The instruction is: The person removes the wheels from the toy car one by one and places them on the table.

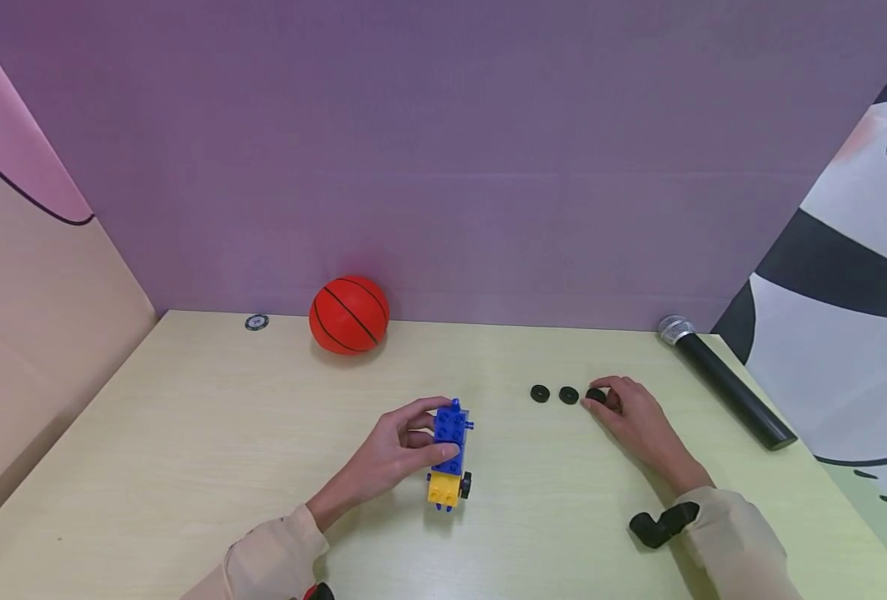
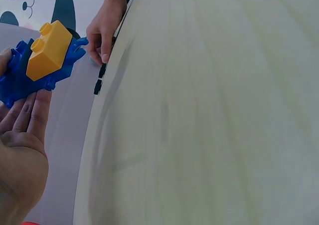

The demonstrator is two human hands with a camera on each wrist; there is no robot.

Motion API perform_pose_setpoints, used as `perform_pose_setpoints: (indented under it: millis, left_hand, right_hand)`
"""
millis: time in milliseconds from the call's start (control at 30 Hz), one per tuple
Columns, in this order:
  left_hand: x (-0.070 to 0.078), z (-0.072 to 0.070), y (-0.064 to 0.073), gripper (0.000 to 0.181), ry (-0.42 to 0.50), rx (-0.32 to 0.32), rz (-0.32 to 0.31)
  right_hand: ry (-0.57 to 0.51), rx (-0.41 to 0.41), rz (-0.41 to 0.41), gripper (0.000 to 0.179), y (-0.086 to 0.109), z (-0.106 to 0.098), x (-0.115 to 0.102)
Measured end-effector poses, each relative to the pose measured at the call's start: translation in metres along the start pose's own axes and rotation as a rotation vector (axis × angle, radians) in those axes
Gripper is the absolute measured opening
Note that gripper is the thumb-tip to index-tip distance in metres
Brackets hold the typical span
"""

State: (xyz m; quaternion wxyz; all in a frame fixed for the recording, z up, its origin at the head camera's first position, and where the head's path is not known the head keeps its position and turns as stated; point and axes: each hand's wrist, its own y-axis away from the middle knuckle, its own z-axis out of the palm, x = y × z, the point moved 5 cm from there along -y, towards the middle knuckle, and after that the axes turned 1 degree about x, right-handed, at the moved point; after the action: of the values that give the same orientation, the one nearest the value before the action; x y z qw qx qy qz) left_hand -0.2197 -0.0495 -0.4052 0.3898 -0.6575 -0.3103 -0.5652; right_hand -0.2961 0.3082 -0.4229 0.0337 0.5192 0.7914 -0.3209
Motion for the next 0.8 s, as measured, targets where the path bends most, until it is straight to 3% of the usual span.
perform_pose_setpoints:
  millis: [333,800]
  left_hand:
    - [-0.001,0.0,-0.001,0.06,0.003,-0.009,-0.001]
    - [-0.002,-0.001,-0.001,0.058,-0.004,0.02,-0.016]
  right_hand:
    - [-0.075,-0.085,0.181,0.041,0.004,-0.007,0.0]
    - [-0.094,-0.08,0.226,0.034,0.023,-0.022,-0.029]
